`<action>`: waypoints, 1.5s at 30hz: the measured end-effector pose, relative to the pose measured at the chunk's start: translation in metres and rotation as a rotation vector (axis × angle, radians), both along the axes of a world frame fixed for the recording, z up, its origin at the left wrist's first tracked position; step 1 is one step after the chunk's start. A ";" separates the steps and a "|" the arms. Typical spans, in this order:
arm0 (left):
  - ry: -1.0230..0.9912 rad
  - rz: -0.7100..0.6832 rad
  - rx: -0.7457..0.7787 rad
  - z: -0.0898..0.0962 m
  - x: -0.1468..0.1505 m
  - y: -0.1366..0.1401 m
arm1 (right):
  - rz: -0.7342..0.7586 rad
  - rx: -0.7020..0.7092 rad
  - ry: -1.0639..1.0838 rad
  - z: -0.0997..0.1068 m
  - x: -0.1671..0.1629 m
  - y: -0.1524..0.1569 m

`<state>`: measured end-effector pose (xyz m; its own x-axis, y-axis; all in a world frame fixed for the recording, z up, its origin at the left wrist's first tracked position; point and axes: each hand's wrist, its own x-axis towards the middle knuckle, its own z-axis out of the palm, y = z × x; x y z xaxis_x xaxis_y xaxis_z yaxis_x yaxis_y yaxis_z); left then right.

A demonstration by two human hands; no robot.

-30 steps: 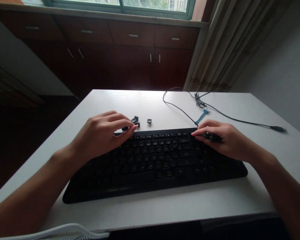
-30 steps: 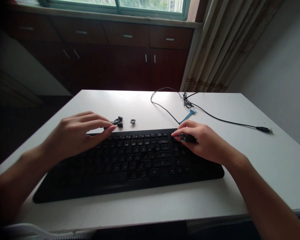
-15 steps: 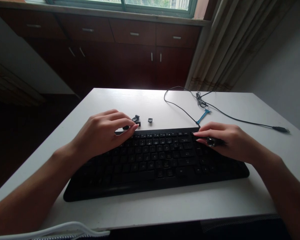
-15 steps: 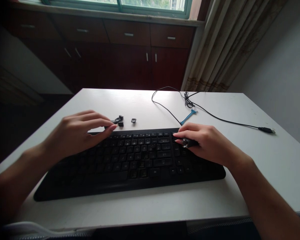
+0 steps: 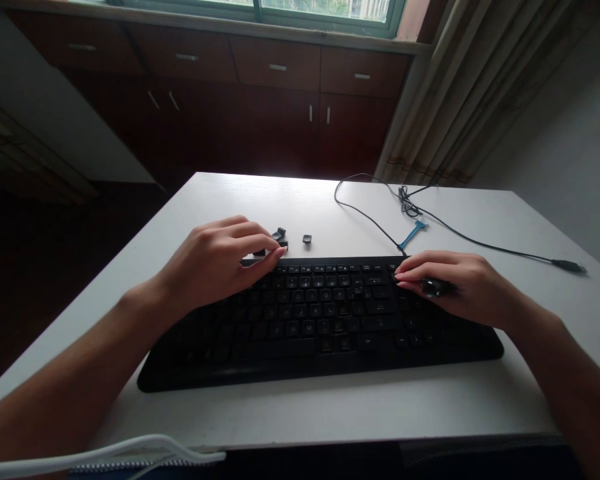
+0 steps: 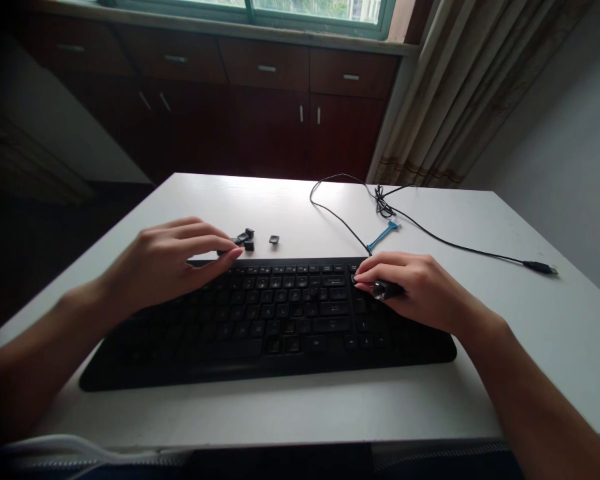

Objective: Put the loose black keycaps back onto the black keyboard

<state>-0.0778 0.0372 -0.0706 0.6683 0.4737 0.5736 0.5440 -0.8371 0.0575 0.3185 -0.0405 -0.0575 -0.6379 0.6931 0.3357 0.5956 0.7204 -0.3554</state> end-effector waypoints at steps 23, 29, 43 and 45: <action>-0.003 -0.006 0.019 0.001 0.001 0.000 | -0.064 -0.006 0.145 0.005 -0.004 -0.002; -0.010 -0.016 0.020 0.001 0.001 -0.001 | -0.226 -0.280 0.929 0.029 -0.040 0.001; 0.004 -0.003 0.001 0.001 0.003 -0.002 | -0.106 -0.542 1.017 0.017 -0.084 0.012; 0.002 -0.005 -0.004 0.001 0.003 -0.002 | -0.123 -0.458 1.102 0.024 -0.081 0.012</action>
